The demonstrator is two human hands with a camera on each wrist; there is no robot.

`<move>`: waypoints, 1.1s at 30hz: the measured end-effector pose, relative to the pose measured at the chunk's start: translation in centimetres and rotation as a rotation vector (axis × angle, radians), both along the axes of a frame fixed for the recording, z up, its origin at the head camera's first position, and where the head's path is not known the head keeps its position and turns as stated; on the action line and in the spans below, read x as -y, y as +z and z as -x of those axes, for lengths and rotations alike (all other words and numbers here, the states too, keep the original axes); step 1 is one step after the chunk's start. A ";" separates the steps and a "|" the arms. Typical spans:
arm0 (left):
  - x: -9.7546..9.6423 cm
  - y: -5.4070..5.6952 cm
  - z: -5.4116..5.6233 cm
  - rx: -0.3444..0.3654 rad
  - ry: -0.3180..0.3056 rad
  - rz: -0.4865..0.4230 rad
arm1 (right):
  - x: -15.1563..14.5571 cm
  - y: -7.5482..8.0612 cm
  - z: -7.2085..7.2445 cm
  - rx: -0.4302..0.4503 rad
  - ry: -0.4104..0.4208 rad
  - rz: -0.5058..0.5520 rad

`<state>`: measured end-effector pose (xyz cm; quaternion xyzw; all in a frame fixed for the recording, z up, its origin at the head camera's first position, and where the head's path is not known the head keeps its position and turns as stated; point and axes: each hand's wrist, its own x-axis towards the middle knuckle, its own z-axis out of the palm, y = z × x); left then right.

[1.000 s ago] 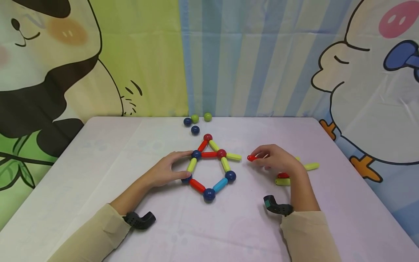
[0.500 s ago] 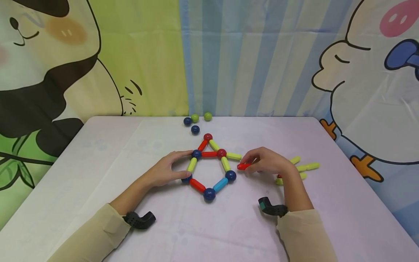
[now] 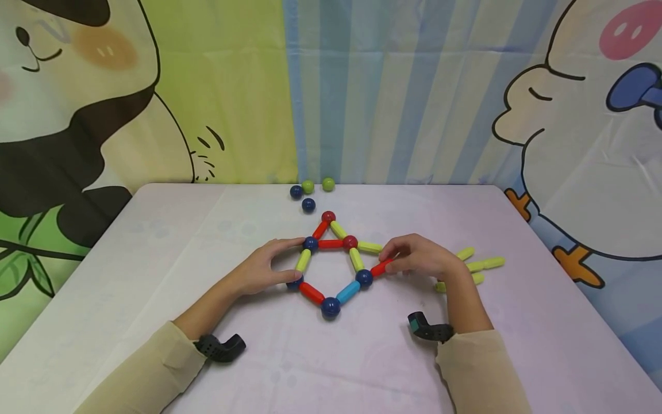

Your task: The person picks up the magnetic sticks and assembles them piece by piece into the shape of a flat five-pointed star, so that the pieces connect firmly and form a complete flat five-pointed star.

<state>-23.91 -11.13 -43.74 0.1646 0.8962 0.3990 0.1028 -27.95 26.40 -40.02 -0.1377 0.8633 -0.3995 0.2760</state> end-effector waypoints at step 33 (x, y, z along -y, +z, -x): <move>0.1 -0.1 0.1 -0.004 0.003 0.009 | 2.5 1.2 0.4 -0.280 -0.249 -0.054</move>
